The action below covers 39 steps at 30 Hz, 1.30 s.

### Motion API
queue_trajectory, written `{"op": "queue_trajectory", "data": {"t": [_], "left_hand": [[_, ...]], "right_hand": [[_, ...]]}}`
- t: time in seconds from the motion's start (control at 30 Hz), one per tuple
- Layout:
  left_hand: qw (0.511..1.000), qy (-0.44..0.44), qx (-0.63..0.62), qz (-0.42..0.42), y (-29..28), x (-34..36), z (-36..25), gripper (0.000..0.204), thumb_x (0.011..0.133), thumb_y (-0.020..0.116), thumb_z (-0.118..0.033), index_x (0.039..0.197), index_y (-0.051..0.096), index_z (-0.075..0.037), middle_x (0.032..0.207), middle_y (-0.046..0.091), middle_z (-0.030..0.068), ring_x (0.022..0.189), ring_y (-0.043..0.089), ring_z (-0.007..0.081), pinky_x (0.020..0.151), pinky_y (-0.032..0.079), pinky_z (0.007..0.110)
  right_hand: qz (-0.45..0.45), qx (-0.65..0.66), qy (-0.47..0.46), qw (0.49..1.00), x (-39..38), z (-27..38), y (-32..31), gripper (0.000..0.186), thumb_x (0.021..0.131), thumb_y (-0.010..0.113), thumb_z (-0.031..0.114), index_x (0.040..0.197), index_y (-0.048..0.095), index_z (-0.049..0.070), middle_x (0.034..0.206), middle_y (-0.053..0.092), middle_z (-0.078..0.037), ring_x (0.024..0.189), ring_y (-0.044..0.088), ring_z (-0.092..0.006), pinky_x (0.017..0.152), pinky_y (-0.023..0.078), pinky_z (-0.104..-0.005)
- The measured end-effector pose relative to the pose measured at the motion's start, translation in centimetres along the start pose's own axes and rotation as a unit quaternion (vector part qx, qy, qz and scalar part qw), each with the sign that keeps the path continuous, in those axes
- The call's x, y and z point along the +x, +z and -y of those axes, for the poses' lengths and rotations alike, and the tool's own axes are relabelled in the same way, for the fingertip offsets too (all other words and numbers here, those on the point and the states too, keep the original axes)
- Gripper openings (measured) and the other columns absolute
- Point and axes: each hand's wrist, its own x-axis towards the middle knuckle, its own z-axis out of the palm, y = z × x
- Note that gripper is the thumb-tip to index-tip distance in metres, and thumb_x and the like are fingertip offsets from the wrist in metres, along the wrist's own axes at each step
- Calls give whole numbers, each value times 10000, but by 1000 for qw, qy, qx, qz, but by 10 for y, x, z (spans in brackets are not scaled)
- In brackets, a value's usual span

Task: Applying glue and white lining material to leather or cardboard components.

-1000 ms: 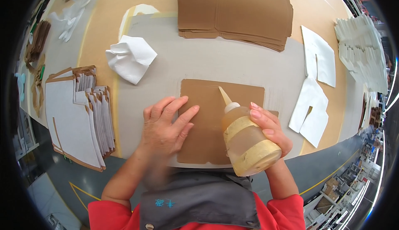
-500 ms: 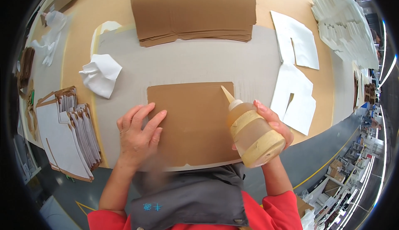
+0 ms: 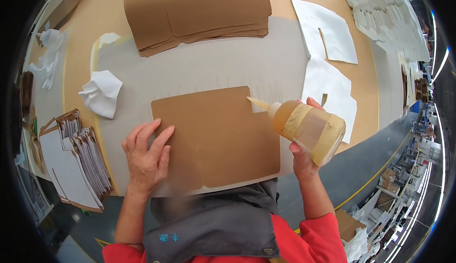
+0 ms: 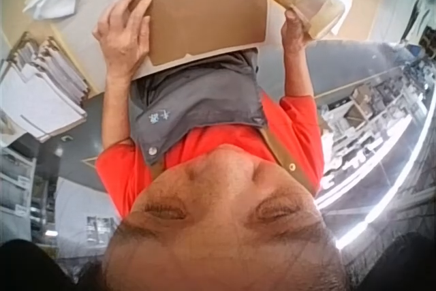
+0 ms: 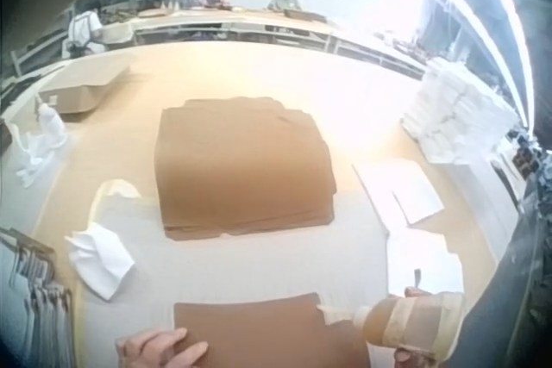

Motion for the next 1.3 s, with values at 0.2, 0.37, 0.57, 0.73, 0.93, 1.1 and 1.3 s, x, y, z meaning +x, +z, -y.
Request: {"op": "queue_trajectory", "data": {"t": [0.2, 0.37, 0.57, 0.73, 0.93, 1.1, 1.3], "left_hand": [[1000, 4, -2, -6, -1, 0, -1, 372, 851, 662, -129, 1220, 698, -161, 1330, 577, 68, 1196, 508, 274, 1010, 337, 391], [1000, 9, 18, -7, 0, -1, 0, 403, 835, 708, -161, 1236, 686, -190, 1332, 566, 38, 1219, 501, 250, 986, 357, 396], [1000, 4, 8, -5, 0, 0, -1, 381, 852, 651, -103, 1226, 695, -162, 1325, 579, 64, 1204, 507, 271, 1017, 337, 392], [1000, 8, 19, -6, -1, -1, -1, 391, 843, 671, -115, 1230, 691, -170, 1330, 573, 57, 1203, 512, 274, 1007, 350, 404], [999, 23, 33, -16, 2, 0, 0, 413, 842, 683, -134, 1251, 676, -184, 1330, 569, 55, 1193, 519, 275, 991, 363, 410], [998, 29, 45, -16, 1, -1, -1, 413, 865, 658, -148, 1276, 656, -184, 1332, 568, 57, 1193, 511, 274, 999, 354, 409], [999, 22, 19, -26, 5, 0, 0, 445, 897, 612, -129, 1341, 597, -152, 1338, 568, 52, 1216, 496, 266, 1018, 333, 410]], "right_hand": [[31, -40, -27, 998, -16, -6, -20, 998, 752, 794, 608, 1456, 360, 49, 1433, 479, -182, 1271, 545, -388, 1070, 453, -530], [48, -54, -63, 995, -29, -15, -36, 1103, 649, 835, 614, 1446, 223, 157, 1433, 460, -168, 1279, 540, -380, 1074, 455, -518], [-3, -75, -65, 995, -28, -12, -49, 1035, 736, 789, 631, 1475, 326, 75, 1448, 455, -181, 1289, 529, -396, 1082, 440, -527], [-36, -42, -53, 997, -22, -7, -53, 950, 781, 796, 563, 1461, 369, 56, 1458, 464, -201, 1302, 521, -368, 1091, 433, -511], [-34, -36, -40, 998, -35, -5, -67, 900, 814, 775, 543, 1456, 380, 50, 1456, 475, -217, 1327, 498, -323, 1099, 424, -497], [-24, -39, -30, 999, -51, -2, -80, 891, 821, 766, 542, 1454, 377, 50, 1436, 489, -216, 1323, 499, -314, 1102, 420, -497], [-21, -23, -18, 999, -73, 0, -93, 884, 813, 778, 521, 1439, 386, 36, 1392, 516, -203, 1272, 544, -319, 1064, 461, -494]]}}
